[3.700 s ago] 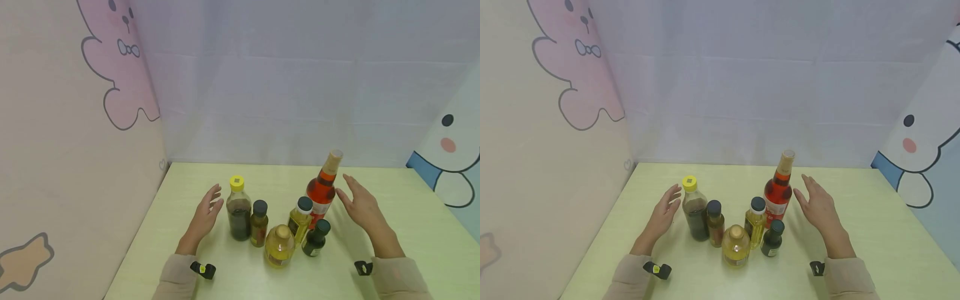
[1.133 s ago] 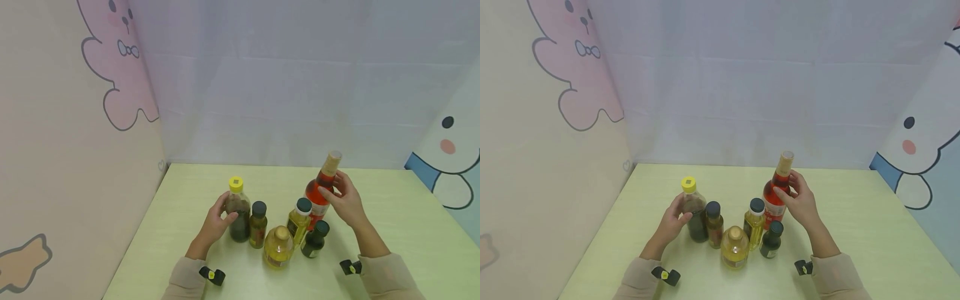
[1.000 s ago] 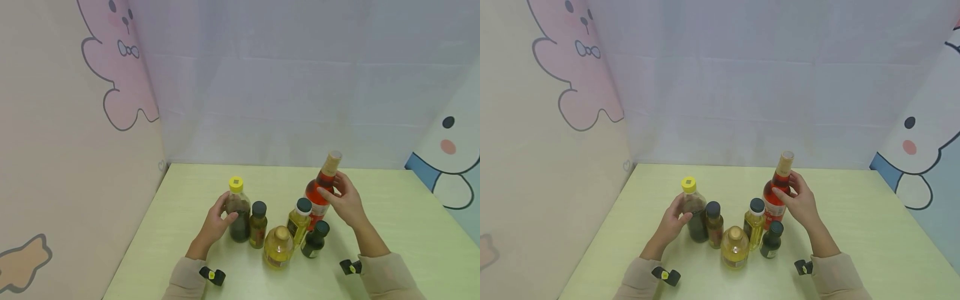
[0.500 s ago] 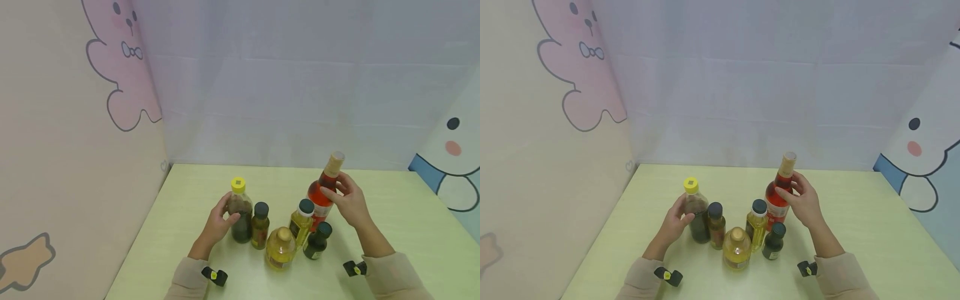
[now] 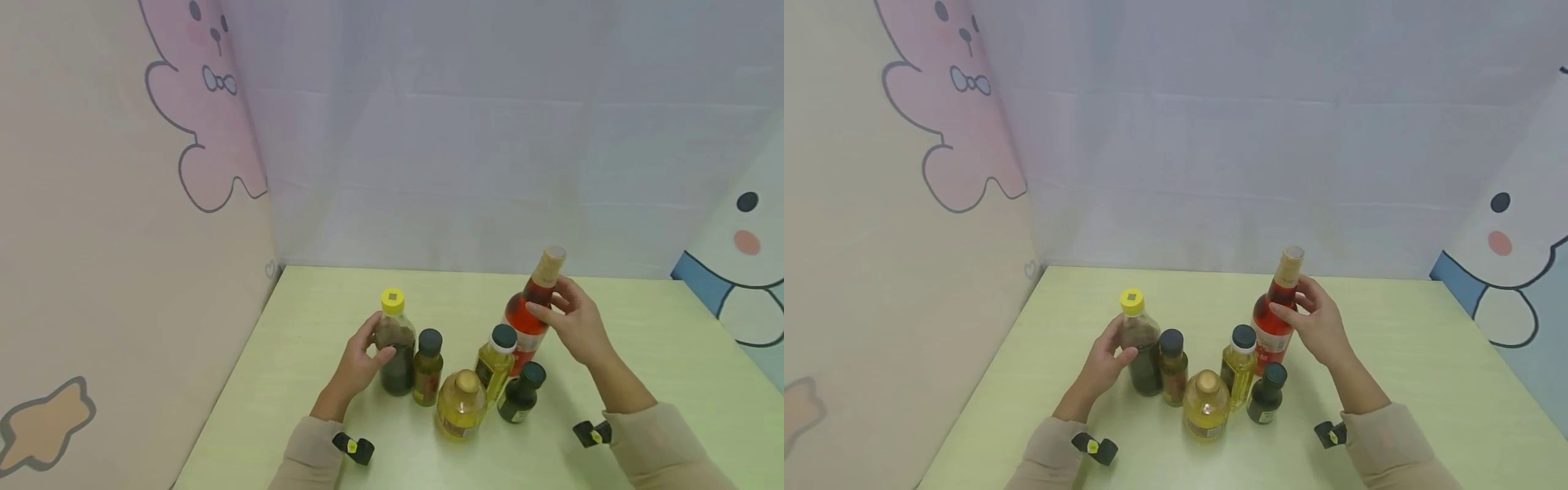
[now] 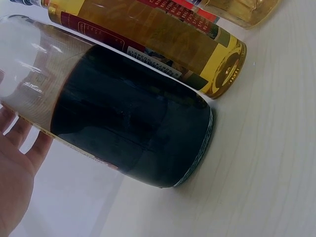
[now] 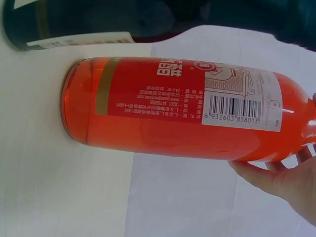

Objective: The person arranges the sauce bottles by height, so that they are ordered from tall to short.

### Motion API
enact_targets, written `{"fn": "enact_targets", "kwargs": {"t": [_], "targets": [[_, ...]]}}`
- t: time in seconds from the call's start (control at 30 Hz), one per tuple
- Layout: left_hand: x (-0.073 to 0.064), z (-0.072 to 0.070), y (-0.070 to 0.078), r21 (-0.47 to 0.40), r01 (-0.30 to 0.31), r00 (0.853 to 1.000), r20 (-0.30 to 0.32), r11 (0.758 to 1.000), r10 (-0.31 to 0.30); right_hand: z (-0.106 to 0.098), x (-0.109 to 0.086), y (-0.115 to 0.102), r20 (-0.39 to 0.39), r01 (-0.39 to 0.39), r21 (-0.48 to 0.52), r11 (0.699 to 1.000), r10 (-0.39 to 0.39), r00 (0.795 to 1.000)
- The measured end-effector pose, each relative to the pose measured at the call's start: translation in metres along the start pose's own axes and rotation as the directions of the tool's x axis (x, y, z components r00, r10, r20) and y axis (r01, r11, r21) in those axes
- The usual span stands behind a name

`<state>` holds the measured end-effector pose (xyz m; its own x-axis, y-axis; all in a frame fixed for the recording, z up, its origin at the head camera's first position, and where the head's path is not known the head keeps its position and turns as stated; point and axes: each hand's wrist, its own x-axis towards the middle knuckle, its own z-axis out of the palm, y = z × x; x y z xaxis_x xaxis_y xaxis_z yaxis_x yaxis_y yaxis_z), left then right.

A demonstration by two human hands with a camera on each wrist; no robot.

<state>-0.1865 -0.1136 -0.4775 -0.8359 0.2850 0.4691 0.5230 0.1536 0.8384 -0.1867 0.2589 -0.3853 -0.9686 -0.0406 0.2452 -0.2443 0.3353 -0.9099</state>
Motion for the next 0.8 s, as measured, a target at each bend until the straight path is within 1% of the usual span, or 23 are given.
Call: {"fn": "enact_targets", "kwargs": {"t": [0.33, 0.47, 0.63, 0.8], "targets": [[0.0, 0.0, 0.004, 0.0, 0.001, 1.0, 0.0, 1.0, -0.001, -0.001, 0.006, -0.001, 0.022, -0.026, 0.002, 1.0, 0.026, 0.999], [0.0, 0.0, 0.003, -0.007, -0.004, 1.0, 0.002, 1.0, 0.004, 0.0, 0.009, -0.001, 0.025, -0.019, -0.007, 1.0, 0.019, 1.0], [-0.001, -0.001, 0.004, -0.002, 0.012, 1.0, 0.005, 1.0, -0.012, 0.001, 0.013, -0.001, 0.033, 0.0, -0.012, 1.0, 0.0, 0.999], [-0.001, 0.0, 0.004, 0.002, 0.014, 1.0, 0.003, 1.0, -0.014, 0.002, 0.017, -0.002, 0.046, -0.007, -0.001, 1.0, 0.007, 0.999]]}}
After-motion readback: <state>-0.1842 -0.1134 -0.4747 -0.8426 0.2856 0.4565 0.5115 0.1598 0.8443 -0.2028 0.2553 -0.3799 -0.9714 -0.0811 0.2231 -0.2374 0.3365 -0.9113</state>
